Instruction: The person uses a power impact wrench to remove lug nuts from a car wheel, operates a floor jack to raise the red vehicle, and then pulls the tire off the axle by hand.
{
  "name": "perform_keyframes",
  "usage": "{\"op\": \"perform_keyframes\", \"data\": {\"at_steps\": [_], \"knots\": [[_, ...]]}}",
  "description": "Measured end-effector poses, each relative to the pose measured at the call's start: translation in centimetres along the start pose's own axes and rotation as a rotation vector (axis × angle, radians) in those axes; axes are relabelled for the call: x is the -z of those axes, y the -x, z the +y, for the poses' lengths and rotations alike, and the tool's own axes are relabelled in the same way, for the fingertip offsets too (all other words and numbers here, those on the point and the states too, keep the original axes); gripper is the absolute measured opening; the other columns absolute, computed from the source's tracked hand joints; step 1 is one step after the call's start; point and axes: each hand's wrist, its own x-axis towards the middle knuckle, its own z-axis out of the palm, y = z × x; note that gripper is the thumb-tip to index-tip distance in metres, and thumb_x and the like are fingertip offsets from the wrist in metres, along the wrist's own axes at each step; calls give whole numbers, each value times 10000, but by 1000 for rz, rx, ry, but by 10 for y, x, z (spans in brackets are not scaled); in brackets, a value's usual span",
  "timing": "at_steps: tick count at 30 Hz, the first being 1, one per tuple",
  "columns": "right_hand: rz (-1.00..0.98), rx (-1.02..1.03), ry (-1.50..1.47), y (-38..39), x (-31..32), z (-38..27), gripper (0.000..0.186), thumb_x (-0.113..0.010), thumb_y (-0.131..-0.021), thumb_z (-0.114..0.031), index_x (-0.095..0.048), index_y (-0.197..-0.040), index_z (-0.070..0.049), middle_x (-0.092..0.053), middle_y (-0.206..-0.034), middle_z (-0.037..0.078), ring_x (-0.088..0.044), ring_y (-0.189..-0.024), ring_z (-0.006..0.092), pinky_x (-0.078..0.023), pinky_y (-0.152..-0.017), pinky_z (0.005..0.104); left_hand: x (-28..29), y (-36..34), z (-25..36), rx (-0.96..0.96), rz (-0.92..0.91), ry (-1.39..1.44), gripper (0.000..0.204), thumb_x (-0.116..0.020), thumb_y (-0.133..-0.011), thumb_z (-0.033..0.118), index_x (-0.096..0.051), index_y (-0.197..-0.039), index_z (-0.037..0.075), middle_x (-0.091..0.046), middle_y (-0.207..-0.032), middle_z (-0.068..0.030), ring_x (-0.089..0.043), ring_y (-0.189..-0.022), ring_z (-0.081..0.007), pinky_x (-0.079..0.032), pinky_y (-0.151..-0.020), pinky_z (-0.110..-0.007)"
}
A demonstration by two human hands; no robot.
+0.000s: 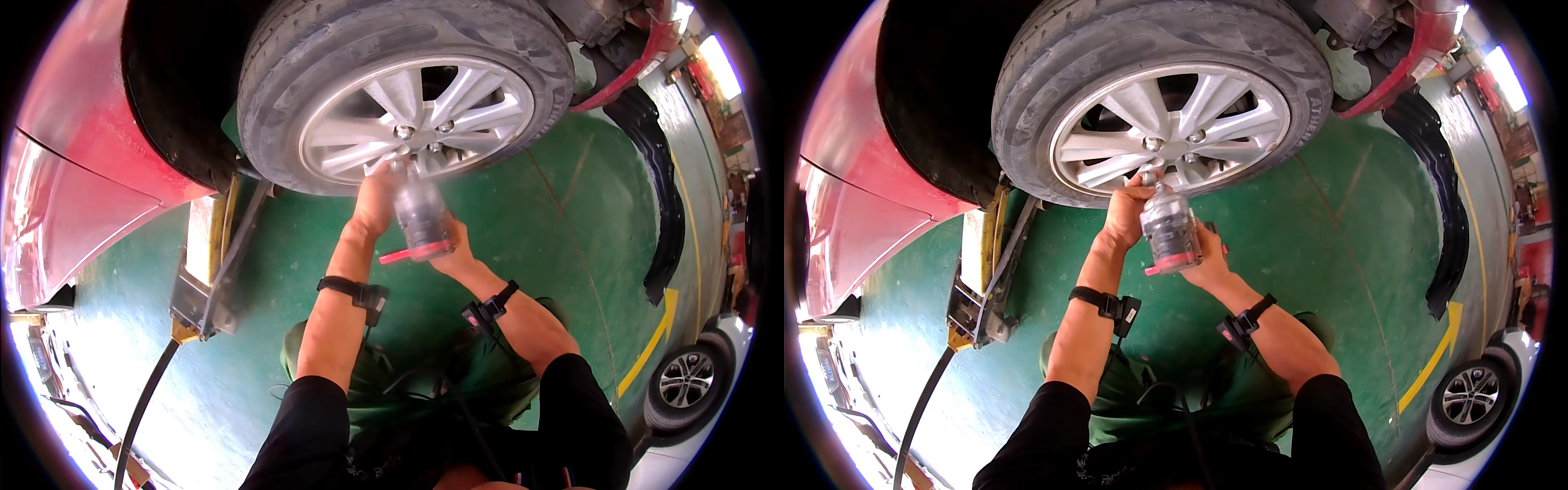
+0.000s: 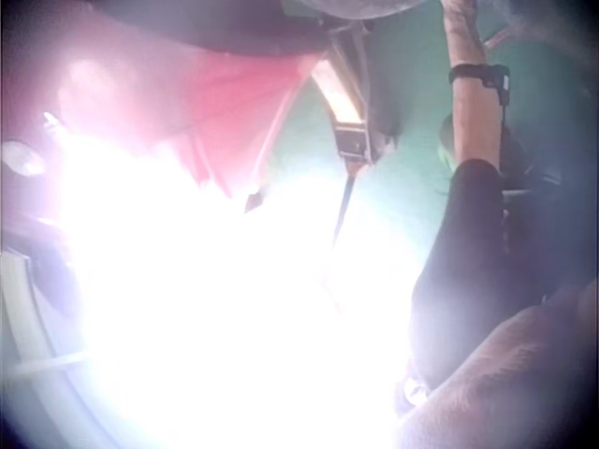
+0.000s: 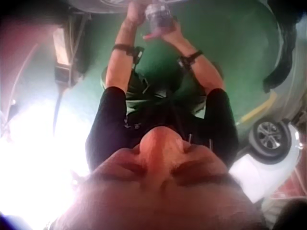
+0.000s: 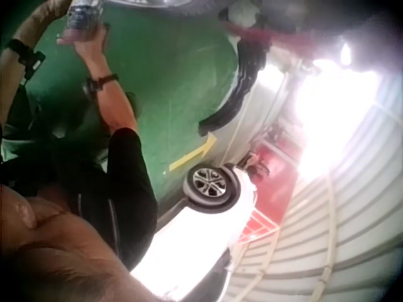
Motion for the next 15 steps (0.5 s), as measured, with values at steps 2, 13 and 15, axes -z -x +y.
{"op": "perform_keyframes", "data": {"at_steps": [2,13,15], "knots": [[128,-76,-5,-2,0,-21,373,-796,-756,-130,-645,-1090,-56,-704,-1030,81,-668,-1004,215,-506,-859,348,2,4,-3,78,5,-139,312,-589,-859,126,-576,-1159,41,-651,-936,-111,-637,-824,-225,-527,-804,-381],[435,-96,-199,-33,32,-107,253,-650,-851,17,-547,-1082,11,-588,-740,35,-596,-658,122,-509,-643,296,68,84,-129,768,-168,-1742,593,-594,-871,545,-680,-1115,12,-658,-1172,-214,-604,-1142,-364,-484,-960,-432],[491,-53,-97,-35,39,-100,143,-708,-853,-140,-658,-869,-7,-658,-767,37,-616,-701,154,-483,-683,322,78,88,-132,836,-89,-1802,610,-599,-869,560,-682,-1092,-2,-665,-1151,-219,-611,-1131,-365,-491,-944,-446]]}}
